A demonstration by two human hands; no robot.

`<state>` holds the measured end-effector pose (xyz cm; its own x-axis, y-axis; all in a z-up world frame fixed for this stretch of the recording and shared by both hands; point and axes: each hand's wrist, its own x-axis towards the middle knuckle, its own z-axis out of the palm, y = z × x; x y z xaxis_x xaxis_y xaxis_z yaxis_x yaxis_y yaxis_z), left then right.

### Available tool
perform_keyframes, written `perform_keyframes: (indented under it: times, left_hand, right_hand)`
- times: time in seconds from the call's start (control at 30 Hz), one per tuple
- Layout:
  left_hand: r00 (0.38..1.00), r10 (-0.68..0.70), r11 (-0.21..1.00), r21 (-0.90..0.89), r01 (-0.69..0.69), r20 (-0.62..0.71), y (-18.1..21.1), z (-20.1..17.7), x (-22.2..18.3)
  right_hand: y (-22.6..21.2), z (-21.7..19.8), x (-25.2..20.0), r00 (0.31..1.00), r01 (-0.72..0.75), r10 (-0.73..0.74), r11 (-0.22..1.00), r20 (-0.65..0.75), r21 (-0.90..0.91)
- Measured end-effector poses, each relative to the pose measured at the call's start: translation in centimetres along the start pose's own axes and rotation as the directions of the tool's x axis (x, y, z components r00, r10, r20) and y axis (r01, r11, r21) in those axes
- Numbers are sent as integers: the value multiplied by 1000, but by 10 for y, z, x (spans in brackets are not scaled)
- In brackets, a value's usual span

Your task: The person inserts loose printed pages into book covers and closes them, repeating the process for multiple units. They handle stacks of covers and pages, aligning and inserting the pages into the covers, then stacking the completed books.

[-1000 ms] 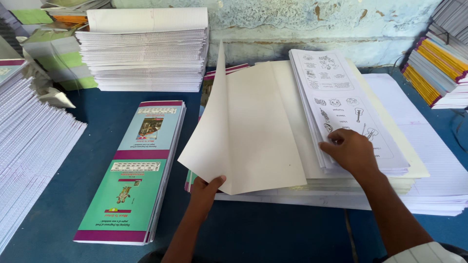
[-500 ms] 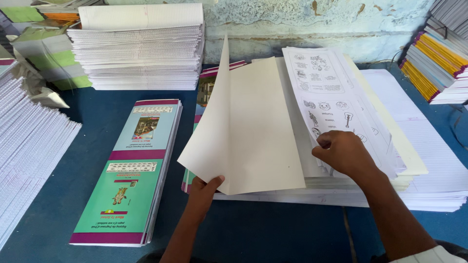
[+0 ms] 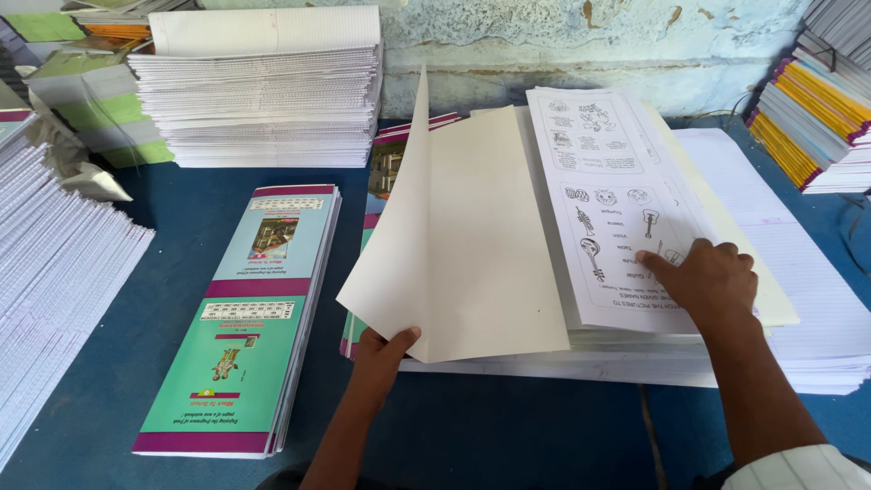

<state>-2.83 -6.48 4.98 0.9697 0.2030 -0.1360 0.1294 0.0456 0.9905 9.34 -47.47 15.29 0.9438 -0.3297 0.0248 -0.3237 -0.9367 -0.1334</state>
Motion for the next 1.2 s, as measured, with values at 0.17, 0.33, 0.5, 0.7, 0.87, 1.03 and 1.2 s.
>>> perform_keyframes:
  times: [0.17,0.33,0.5,0.7,0.87,1.03,1.2]
  left_hand:
    - [1000,6,1000,5,-6,-4,-3,0,2]
    - [1000,10,1000,-24,-10,7,-4,0,2]
    - [1000,11,1000,3,-11,3,-1,0,0]
    - [1000,14,1000,12,-14,8,1,1,0]
    - [1000,15,1000,-3,-15,10,2,1,-1]
    - [999,28,999,-15,-28,19,1,1,-1]
    - [1000,17,1000,8,-17,16,1,0,-1]
  right_hand:
    - [5,13,17,993,-99,84,979,88,178]
    - [5,14,25,990,-83,56,974,132,209]
    - [-3,12,23,984,-86,56,982,172,170]
    - [-7,9,19,995,-84,68,966,73,245]
    - [-3,14,24,990,-72,34,957,139,281]
    - [-1,14,29,986,-85,17,909,166,408]
    - [8,5,26,969,-151,-18,748,248,647]
